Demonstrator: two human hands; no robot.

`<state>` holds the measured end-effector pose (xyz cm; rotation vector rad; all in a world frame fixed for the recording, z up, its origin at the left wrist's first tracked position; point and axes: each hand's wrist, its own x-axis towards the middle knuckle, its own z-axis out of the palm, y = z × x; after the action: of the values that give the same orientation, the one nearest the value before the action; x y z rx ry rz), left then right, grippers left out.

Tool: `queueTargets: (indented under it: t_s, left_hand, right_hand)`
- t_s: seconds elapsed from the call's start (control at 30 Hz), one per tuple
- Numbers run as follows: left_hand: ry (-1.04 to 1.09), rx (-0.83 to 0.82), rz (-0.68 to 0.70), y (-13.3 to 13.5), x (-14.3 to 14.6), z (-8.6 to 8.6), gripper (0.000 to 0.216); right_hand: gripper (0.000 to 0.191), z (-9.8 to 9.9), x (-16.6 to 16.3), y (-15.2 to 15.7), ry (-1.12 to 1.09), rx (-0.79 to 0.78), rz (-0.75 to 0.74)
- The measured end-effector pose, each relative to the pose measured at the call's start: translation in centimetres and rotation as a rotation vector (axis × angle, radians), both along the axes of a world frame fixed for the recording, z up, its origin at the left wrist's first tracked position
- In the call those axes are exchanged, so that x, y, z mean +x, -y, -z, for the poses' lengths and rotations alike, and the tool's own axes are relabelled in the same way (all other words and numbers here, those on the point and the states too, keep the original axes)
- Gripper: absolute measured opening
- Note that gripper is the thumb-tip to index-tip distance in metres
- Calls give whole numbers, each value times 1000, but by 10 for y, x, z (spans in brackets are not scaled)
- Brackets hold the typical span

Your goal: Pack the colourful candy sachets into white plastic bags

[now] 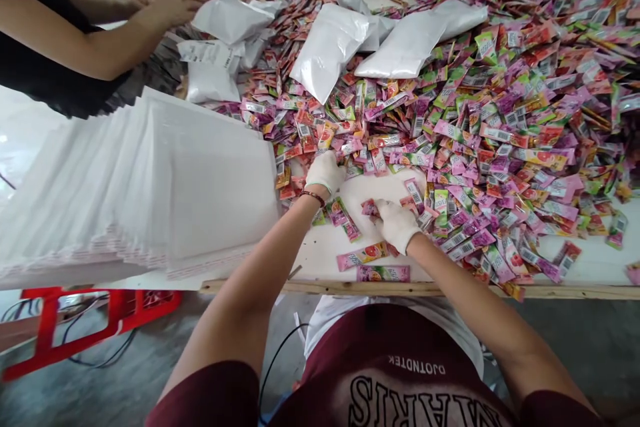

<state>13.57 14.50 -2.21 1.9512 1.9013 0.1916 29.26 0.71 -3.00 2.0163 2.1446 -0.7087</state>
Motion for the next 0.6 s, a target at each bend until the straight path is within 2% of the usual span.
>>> queueTargets:
  t_s: [0.1,0.23,0.33,0.4,0.5,0.6]
  left_hand:
    - [94,54,57,1,-5,2,15]
    - [292,151,15,23,-39,-18,20]
    - [259,201,5,48,-71,-36,25]
    - [164,173,20,66,-87,-39,32]
    - [-36,23,55,89,-97,-28,43]
    - [-180,-119,85,107,-98,-9,32]
  right_hand:
    - [32,0,11,1,-23,52,-8]
    - [31,-3,12,-1,-185,100,49]
    - [33,-3,-7,-7,-299,58,96]
    - [35,-2,-26,-13,-320,31,102]
    - [39,-1,-50,-22,-309,-1,79]
    - [38,-1,-57,-26,-238,-51,35]
